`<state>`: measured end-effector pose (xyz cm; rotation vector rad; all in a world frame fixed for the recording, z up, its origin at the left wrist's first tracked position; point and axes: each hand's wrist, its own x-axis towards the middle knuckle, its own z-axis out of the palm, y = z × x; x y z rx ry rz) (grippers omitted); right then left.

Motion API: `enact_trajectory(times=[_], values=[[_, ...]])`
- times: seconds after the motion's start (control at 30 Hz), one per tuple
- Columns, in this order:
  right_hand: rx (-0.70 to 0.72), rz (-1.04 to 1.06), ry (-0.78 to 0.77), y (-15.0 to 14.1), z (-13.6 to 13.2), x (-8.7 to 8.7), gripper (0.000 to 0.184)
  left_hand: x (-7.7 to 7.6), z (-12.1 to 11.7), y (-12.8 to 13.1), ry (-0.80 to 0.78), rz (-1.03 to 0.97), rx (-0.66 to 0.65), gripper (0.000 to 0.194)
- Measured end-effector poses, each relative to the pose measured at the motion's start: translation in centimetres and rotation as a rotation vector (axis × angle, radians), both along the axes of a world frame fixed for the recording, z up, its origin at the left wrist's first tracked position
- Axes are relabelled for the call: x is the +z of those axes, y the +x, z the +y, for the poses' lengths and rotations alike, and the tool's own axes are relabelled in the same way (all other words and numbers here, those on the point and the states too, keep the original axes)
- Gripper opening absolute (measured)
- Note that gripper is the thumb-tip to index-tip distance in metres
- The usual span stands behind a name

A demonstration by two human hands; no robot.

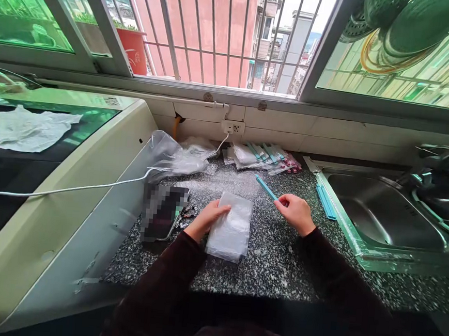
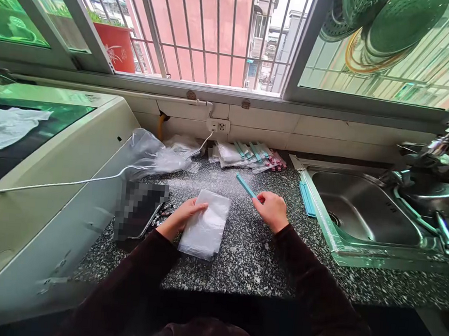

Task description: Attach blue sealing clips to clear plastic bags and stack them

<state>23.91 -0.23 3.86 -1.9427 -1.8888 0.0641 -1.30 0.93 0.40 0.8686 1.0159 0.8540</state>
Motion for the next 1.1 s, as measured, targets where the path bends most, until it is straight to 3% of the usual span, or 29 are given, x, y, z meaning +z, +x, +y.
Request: enact_trajectory(times=[0.17,0.5,0.7,0.9,1.1], values=[[0.197,0.064,0.088,-2.4,-0.3,0.1,0.019,0.2,0.1,0.0,-0.013,-0.020,0.003,0.038],[0.465,-0.008,0.303,-3.6,-1.5,-2.3,0.024,0.2,-0.1,0.1,-0.048,-0.058,-0.038,0.035],[0.526,-0.033,0.325,-3.5,-1.5,-3.0,0.022,0.1,0.0,0.0,-0.020,-0.038,-0.046,0.034],[0.537,-0.065,0.347,-3.5,-1.5,-3.2,0.020,0.9,-0.4,0.3,-0.021,-0.040,-0.078,0.048],[0.540,-0.051,0.348,-3.6,-1.6,-3.2,0.021,0.7,-0.6,0.6,-0.037,-0.024,-0.004,0.048]])
